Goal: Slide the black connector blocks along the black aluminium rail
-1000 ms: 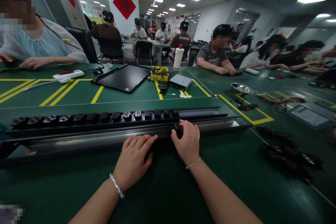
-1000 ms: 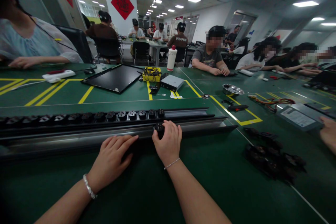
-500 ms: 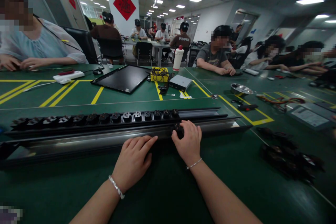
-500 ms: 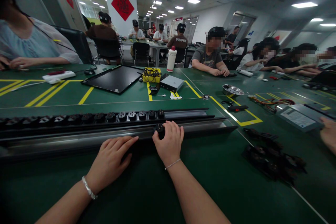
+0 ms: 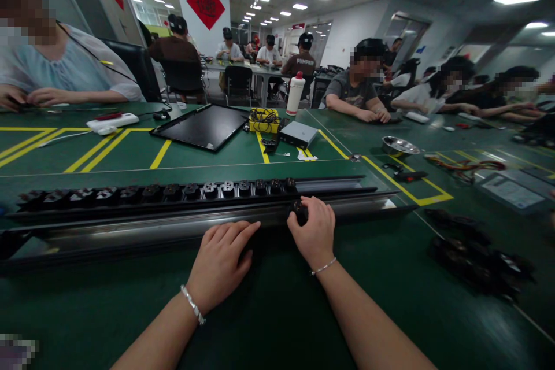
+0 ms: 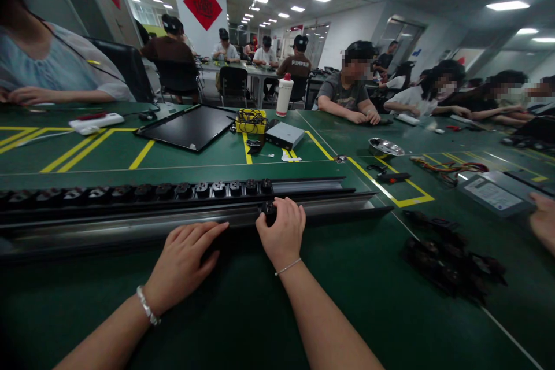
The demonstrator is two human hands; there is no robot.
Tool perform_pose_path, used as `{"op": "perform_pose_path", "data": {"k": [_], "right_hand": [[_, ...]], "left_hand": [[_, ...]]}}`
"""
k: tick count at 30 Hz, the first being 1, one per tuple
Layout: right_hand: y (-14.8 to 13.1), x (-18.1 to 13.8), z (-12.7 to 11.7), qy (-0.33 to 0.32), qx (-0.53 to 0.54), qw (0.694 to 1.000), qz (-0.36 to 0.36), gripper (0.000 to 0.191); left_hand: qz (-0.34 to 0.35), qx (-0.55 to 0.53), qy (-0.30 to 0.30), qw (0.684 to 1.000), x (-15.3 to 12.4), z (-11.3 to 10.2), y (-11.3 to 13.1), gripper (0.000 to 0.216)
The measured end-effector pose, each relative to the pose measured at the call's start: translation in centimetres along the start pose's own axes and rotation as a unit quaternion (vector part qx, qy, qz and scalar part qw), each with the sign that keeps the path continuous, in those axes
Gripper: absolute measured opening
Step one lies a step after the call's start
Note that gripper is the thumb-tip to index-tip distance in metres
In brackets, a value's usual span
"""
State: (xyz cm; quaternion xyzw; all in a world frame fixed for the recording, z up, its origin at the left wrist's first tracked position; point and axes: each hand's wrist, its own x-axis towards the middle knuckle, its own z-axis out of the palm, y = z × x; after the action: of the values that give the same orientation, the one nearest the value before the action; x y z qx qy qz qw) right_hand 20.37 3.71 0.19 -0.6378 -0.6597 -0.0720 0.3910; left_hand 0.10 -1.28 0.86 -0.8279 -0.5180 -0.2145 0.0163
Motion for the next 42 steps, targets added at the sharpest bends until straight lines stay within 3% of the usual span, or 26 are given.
{"op": "perform_pose_path", "data": {"k": [25, 36, 42], "right_hand": [[0.2, 0.3, -0.2, -0.015, -0.001, 1.000, 0.017, 0.023], [0.3, 0.2, -0.1, -0.019, -0.010, 1.000, 0.010, 0.026], [0.4, 0.2, -0.1, -0.022, -0.012, 1.000, 0.009, 0.027]], "left_hand": [[0.025, 0.024, -0.009, 0.999, 0.0, -0.1, -0.4, 0.050], [-0.014, 0.102, 0.057, 0.993, -0.8, 0.5, 2.0, 0.060], [-0.027, 0.107, 0.021, 0.994, -0.9, 1.6, 2.4, 0.057]]}}
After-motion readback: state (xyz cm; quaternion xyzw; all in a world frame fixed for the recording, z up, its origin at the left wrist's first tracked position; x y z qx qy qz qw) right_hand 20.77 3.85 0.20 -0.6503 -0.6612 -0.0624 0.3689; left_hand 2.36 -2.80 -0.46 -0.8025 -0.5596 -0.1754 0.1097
